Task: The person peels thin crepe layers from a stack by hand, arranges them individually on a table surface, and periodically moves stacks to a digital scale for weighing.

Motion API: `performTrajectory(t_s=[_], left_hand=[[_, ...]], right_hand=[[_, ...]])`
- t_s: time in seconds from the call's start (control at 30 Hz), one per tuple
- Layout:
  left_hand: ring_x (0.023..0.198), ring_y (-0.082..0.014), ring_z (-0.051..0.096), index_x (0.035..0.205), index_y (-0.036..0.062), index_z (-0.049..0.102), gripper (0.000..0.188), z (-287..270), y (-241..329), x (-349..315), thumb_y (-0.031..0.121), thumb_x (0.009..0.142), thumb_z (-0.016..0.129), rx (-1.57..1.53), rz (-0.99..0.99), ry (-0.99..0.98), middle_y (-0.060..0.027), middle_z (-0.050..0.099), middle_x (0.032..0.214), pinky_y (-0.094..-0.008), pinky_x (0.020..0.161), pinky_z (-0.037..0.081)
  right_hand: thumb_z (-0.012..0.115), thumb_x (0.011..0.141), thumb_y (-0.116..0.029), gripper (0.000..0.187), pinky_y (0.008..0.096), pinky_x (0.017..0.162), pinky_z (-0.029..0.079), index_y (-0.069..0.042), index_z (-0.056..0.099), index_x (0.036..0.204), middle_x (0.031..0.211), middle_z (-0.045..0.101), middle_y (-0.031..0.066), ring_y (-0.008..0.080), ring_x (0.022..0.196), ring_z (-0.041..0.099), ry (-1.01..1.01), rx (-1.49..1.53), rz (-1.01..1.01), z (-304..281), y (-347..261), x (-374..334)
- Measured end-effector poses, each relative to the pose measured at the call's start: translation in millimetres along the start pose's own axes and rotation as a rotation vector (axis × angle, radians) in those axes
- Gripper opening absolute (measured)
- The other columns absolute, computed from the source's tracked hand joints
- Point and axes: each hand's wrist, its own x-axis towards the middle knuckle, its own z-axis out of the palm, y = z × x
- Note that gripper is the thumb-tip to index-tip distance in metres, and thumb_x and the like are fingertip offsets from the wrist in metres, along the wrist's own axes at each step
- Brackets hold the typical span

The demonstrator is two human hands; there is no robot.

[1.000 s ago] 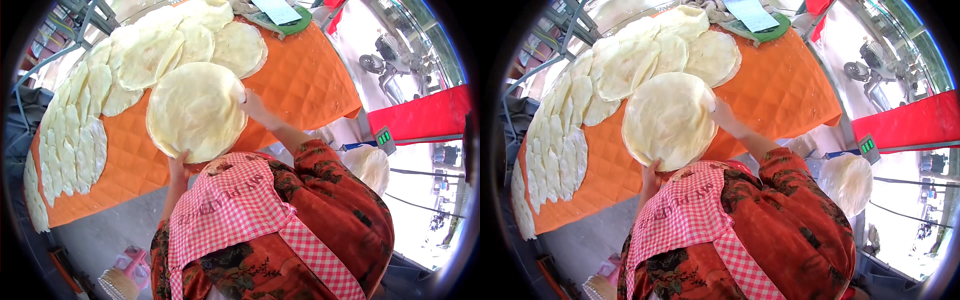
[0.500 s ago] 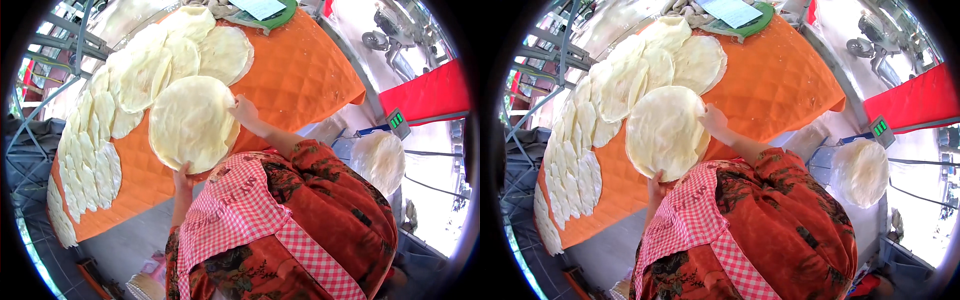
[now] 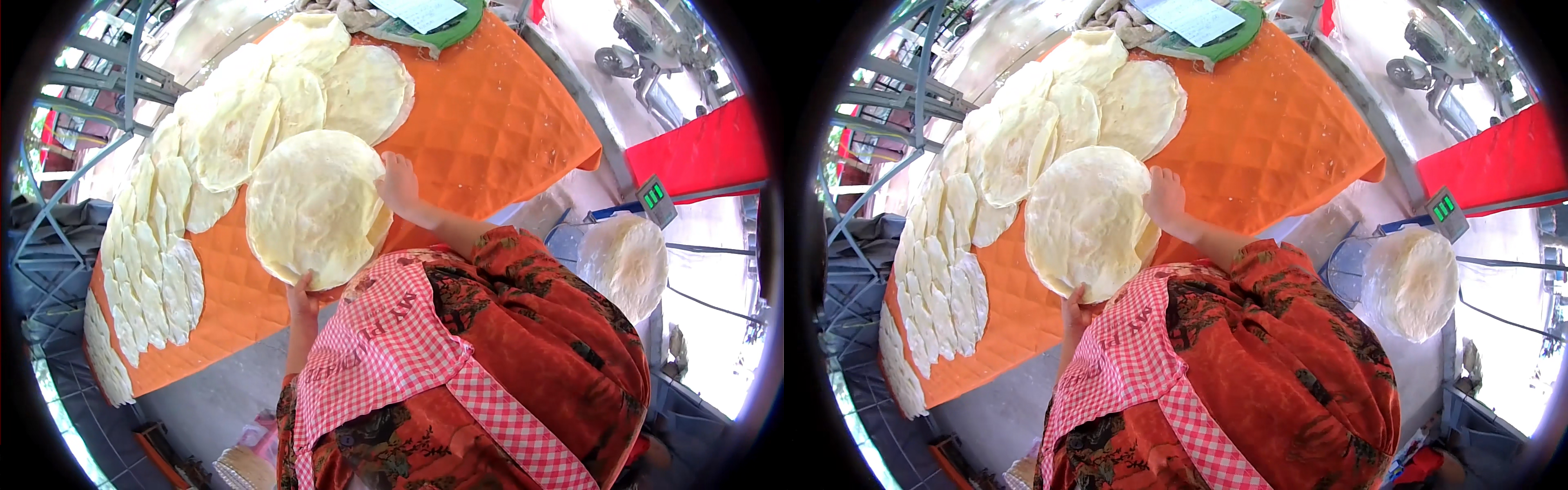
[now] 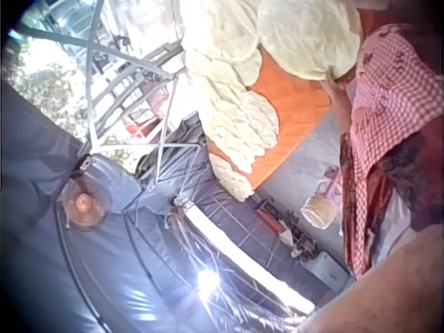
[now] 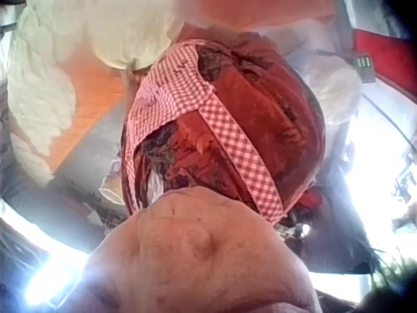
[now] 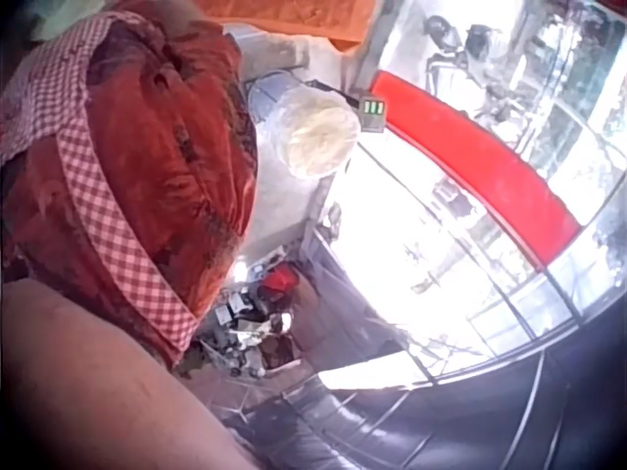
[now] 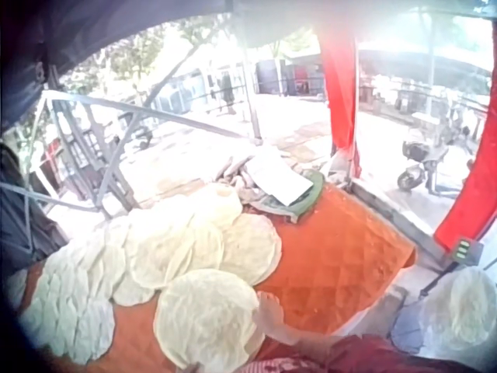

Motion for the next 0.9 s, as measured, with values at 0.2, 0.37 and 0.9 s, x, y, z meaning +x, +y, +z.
performTrajectory(t_s=[0.2, 0.37, 0.9], left_hand=[[0.112, -0.0431, 0.052, 0.14, 0.0096, 0.023, 0.063, 2.6, -0.5, 1.1, 0.001, 0.085, 0.05, -0.009, -0.012, 0.027, -0.0196, 0.045, 0.129, -0.0621, 0.085, 0.051], [0.112, -0.0426, 0.052, 0.14, 0.0091, 0.023, 0.062, 5.6, -0.1, -2.0, 0.001, 0.085, 0.051, -0.059, -0.023, 0.014, -0.0192, 0.046, 0.128, -0.062, 0.085, 0.051], [0.114, -0.0397, 0.051, 0.139, 0.0122, 0.026, 0.057, 25.6, 15.0, -12.0, 0.001, 0.087, 0.047, -0.11, -0.031, -0.013, -0.0169, 0.046, 0.129, -0.0615, 0.088, 0.049]], right_hand=[[0.066, 0.07, -0.009, 0.038, 0.0399, 0.077, 0.047, -0.003, 0.051, 0.104, 0.099, 0.059, 0.0159, 0.0331, 0.094, 0.057, -0.062, 0.131, 0.15, 6.0, 4.9, 9.1], [0.063, 0.069, -0.009, 0.028, 0.0392, 0.07, 0.048, -0.002, 0.056, 0.095, 0.086, 0.061, 0.0161, 0.0352, 0.082, 0.06, -0.155, 0.162, -0.011, 11.1, -6.4, 16.6], [0.069, 0.072, -0.015, 0.034, 0.035, 0.075, 0.05, 0.0, 0.065, 0.103, 0.089, 0.068, 0.0136, 0.0223, 0.083, 0.065, -0.762, 0.577, -0.019, 4.5, -60.2, 87.2]])
